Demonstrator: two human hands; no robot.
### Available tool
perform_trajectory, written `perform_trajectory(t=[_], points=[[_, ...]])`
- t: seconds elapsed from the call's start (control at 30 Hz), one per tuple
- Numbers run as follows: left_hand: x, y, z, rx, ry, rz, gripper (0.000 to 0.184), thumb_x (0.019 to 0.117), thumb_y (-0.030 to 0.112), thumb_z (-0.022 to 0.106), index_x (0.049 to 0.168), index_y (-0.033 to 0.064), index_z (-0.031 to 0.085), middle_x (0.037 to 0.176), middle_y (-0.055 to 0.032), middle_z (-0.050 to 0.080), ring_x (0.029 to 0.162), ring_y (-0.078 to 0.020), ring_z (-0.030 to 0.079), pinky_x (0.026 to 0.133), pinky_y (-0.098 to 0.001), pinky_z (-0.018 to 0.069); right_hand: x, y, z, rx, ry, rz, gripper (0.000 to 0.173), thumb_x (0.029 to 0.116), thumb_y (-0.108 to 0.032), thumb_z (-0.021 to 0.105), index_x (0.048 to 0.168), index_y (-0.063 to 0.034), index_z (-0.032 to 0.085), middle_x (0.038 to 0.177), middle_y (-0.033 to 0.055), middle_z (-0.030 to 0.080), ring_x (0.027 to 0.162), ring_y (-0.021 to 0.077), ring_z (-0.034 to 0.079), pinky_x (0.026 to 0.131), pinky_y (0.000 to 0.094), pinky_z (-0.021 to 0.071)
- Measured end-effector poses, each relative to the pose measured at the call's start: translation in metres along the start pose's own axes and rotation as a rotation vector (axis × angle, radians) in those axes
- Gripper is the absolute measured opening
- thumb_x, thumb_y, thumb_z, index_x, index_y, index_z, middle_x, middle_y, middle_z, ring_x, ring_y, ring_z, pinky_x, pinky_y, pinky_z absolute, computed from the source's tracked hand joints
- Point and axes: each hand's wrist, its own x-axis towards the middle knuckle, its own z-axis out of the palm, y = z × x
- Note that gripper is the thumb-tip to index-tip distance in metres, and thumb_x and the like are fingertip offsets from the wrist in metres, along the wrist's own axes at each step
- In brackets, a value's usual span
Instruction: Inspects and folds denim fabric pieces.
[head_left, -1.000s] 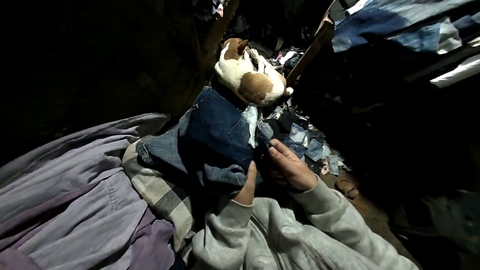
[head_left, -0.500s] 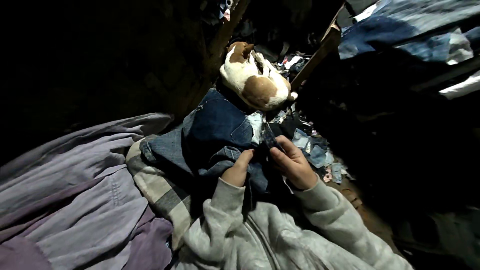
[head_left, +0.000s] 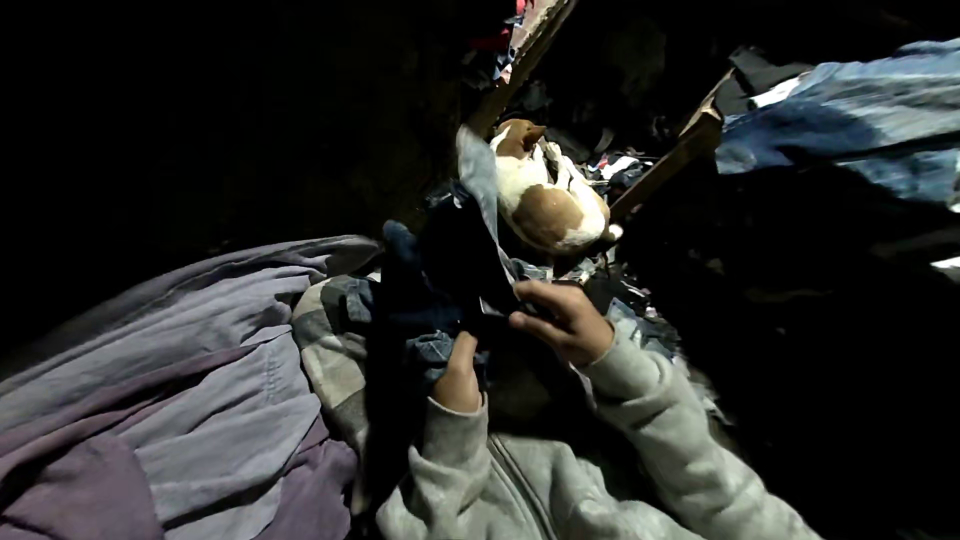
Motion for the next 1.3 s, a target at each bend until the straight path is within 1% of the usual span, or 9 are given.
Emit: perform_trajectory(t=[0.13, 0.27, 0.37, 0.47, 0.63, 0.87, 1.0, 1.13, 1.3], points=[[-0.008, 0.011, 0.006, 0.088, 0.14, -0.142, 0.017, 0.0871, -0.01, 0.051, 0.082, 0.0029, 0.06, 0.072, -0.0022, 0.065, 0.07, -0.0087, 0.065, 0.068, -0.0273, 0.0569, -0.029, 0.004, 0.014, 0.136, 0.01, 0.126, 0.042, 0.1039, -0.038, 0.053, 0.105, 0.0011, 0.069, 0.085, 0.0062, 0.07, 0.075, 0.0036, 0.064, 0.071, 0.0249, 0.0547], [-0.009, 0.027, 0.011, 0.129, 0.017, -0.19, 0.027, 0.0843, -0.009, 0.046, 0.069, 0.0117, 0.055, 0.061, 0.0046, 0.061, 0.058, -0.0034, 0.061, 0.057, -0.0224, 0.0534, -0.03, -0.004, 0.015, 0.348, 0.038, 0.221, 0.032, 0.1033, -0.029, 0.055, 0.107, 0.0014, 0.065, 0.075, -0.0079, 0.061, 0.065, -0.0093, 0.05, 0.063, 0.0127, 0.0451], [-0.004, 0.026, 0.011, 0.122, -0.129, -0.096, 0.019, 0.0969, 0.002, 0.049, 0.093, 0.0053, 0.067, 0.083, 0.0051, 0.072, 0.083, -0.0007, 0.069, 0.081, -0.0231, 0.0584, -0.033, -0.012, 0.015, 0.477, 0.033, 0.285, 0.026, 0.1027, -0.025, 0.056, 0.11, -0.0014, 0.064, 0.077, -0.0126, 0.06, 0.066, -0.0106, 0.049, 0.062, 0.0119, 0.0435], [0.004, 0.024, 0.014, 0.264, -0.078, 0.08, 0.02, 0.095, 0.005, 0.066, 0.111, -0.0071, 0.065, 0.1, 0.0001, 0.073, 0.1, 0.0015, 0.067, 0.095, -0.0211, 0.0537, -0.039, -0.019, 0.016, 0.568, 0.035, 0.346, 0.021, 0.1027, -0.026, 0.056, 0.11, -0.0068, 0.062, 0.075, -0.0162, 0.059, 0.064, -0.0111, 0.048, 0.06, 0.0111, 0.0417], [0.014, 0.014, 0.001, 0.385, -0.118, 0.23, 0.022, 0.0818, -0.001, 0.077, 0.102, -0.006, 0.069, 0.094, -0.0029, 0.074, 0.094, -0.0026, 0.07, 0.09, -0.0223, 0.0577, -0.046, -0.022, 0.021, 0.536, 0.093, 0.335, 0.029, 0.1038, -0.028, 0.056, 0.117, -0.0034, 0.063, 0.083, -0.0114, 0.065, 0.069, -0.0093, 0.054, 0.064, 0.0131, 0.0472], [0.004, 0.019, -0.001, 0.347, -0.151, 0.052, 0.015, 0.0847, -0.002, 0.073, 0.1, -0.0029, 0.071, 0.091, -0.0037, 0.075, 0.09, -0.0058, 0.072, 0.088, -0.0251, 0.0596, -0.058, -0.023, 0.022, 0.365, 0.13, 0.305, 0.043, 0.1051, -0.037, 0.053, 0.124, 0.0011, 0.061, 0.087, -0.0026, 0.07, 0.073, -0.0047, 0.06, 0.068, 0.0183, 0.054], [-0.003, 0.004, 0.007, 0.242, -0.068, 0.118, 0.014, 0.0842, -0.006, 0.071, 0.098, -0.004, 0.07, 0.088, -0.0036, 0.075, 0.088, -0.0064, 0.072, 0.086, -0.0245, 0.0599, -0.064, -0.025, 0.024, 0.179, 0.148, 0.308, 0.051, 0.1043, -0.043, 0.053, 0.128, 0.0017, 0.061, 0.072, -0.0017, 0.063, 0.061, -0.0015, 0.056, 0.058, 0.0202, 0.0516], [-0.012, -0.004, 0.01, 0.135, -0.203, 0.113, 0.013, 0.092, -0.008, 0.061, 0.102, -0.011, 0.068, 0.095, -0.0055, 0.076, 0.094, -0.0044, 0.071, 0.091, -0.0206, 0.0572, -0.063, -0.026, 0.023, 0.016, 0.178, 0.307, 0.05, 0.104, -0.044, 0.052, 0.123, 0.0011, 0.064, 0.073, 0.0022, 0.064, 0.061, 0.004, 0.058, 0.058, 0.0248, 0.0527], [-0.025, 0.006, 0.036, 0.263, 0.013, 0.216, 0.018, 0.0737, -0.017, 0.061, 0.086, -0.0049, 0.064, 0.075, 0.0021, 0.073, 0.078, 0.0006, 0.07, 0.078, -0.0157, 0.058, -0.061, -0.027, 0.025, -0.058, 0.189, 0.331, 0.055, 0.103, -0.048, 0.051, 0.122, 0.0026, 0.063, 0.074, 0.0038, 0.066, 0.062, 0.0071, 0.062, 0.057, 0.0283, 0.0542]])
